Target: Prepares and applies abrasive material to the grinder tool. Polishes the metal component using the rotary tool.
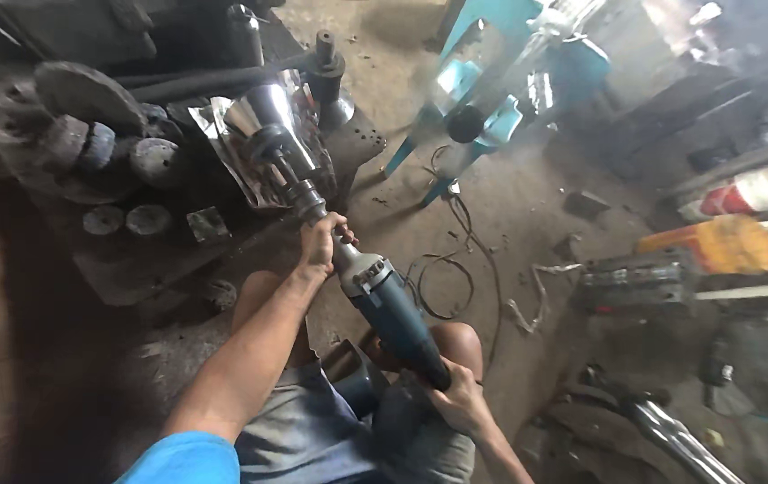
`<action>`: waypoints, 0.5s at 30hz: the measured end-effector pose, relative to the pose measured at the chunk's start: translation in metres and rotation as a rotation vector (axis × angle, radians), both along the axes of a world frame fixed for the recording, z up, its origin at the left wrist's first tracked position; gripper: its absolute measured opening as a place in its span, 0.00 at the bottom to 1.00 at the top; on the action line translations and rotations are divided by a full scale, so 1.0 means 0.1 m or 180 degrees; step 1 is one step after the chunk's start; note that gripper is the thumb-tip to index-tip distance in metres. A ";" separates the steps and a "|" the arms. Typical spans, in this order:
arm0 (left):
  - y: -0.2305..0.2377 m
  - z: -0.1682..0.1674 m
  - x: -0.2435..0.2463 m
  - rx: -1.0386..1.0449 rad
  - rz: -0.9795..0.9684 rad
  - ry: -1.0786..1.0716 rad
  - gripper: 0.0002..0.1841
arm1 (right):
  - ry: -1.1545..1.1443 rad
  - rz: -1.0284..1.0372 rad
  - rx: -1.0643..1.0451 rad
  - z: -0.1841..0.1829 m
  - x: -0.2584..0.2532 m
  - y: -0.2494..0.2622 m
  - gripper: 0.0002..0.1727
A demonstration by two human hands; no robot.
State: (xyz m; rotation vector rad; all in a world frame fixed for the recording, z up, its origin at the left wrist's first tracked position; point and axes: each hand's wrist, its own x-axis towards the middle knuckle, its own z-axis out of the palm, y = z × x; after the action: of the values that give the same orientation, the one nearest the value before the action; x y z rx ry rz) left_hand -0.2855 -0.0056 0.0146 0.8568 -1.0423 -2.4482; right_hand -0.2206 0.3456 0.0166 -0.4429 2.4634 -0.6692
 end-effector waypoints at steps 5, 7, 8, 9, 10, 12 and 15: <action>0.02 0.03 -0.09 0.0074 -0.0008 -0.0004 0.04 | 0.0007 -0.0067 -0.0139 -0.02 -0.01 0.01 0.20; 0.06 0.09 -0.17 0.0111 0.0007 -0.0144 0.02 | -0.0088 -0.0151 -0.0197 -0.02 -0.04 0.03 0.19; 0.08 0.12 -0.21 0.0103 0.0002 -0.0235 0.03 | -0.0157 -0.0196 -0.0232 -0.02 -0.05 0.04 0.19; 0.10 0.14 -0.26 0.0092 -0.0002 -0.0324 0.03 | -0.0238 -0.0248 -0.0275 -0.02 -0.06 0.05 0.18; 0.11 0.16 -0.31 0.0081 -0.0010 -0.0408 0.04 | -0.0322 -0.0303 -0.0323 -0.03 -0.08 0.06 0.17; 0.14 0.16 -0.42 0.0065 -0.0051 -0.0599 0.06 | -0.0469 -0.0381 -0.0425 -0.04 -0.12 0.08 0.17; 0.20 0.13 -0.41 -0.0162 -0.0102 -0.0238 0.08 | -0.0629 -0.0511 -0.0498 -0.05 -0.14 0.09 0.17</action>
State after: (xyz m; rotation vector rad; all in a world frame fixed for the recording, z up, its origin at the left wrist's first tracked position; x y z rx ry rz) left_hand -0.3266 0.0141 0.0275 0.9284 -1.1481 -2.4213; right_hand -0.2346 0.3549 0.0118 -0.2259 2.2845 -0.9302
